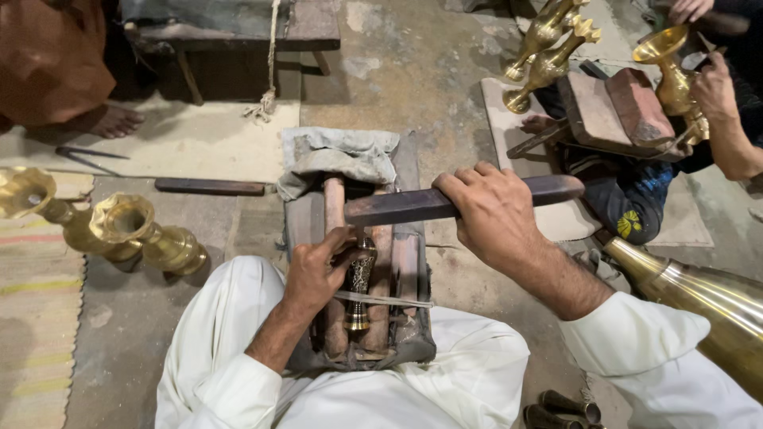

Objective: The person sits on the floor and uses a hammer and chisel to engrave a pattern onto a small brass object held in a wooden jig. The person repeatedly strikes the chisel to create decorative indentations on the object's surface.

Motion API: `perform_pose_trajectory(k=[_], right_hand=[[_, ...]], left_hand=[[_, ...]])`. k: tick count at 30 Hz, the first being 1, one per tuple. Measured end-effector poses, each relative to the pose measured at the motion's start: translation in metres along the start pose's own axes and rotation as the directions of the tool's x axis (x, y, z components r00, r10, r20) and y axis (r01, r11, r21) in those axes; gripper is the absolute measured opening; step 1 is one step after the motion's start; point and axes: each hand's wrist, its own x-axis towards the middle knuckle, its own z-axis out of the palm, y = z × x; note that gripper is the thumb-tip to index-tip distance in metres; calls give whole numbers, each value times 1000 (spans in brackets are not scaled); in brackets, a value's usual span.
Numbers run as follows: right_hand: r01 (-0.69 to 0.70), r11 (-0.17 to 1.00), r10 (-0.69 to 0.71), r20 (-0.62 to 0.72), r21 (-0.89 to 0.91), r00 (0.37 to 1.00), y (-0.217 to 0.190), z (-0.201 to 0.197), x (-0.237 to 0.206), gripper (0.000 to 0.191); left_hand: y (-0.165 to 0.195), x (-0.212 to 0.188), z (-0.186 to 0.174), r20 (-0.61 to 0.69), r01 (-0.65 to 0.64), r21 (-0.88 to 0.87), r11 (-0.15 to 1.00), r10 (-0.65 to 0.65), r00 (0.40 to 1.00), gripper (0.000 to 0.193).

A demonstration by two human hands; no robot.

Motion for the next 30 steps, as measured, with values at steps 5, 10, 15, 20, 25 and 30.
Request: perform_pose_trajectory(k=[5,10,15,20,25,30], right_hand=[[-17,990,31,-97,137,995,0,-7,-1,32],[-108,977,120,-59,181,991,1,-5,-2,37],[-33,994,42,-84,105,996,4,-2,-4,39],[-28,996,27,-3,-79,1000,4,2,-5,32],[-68,992,77,-83,108,994,4,0,-9,32],[-26,989,45,-132,144,990,4,-3,-8,38]], left_hand=[[-3,0,1,-8,-39,-23,999,39,999,35],[-1,2,-2,26,-22,-16,1000,22,999,37],[3,6,-5,-7,-67,0,998,67,998,37],[3,6,-8,-2,-41,-42,998,41,999,37],[1,4,-8,22,-52,-49,997,53,998,38],[-1,6,-6,63,2,-44,999,1,998,32]])
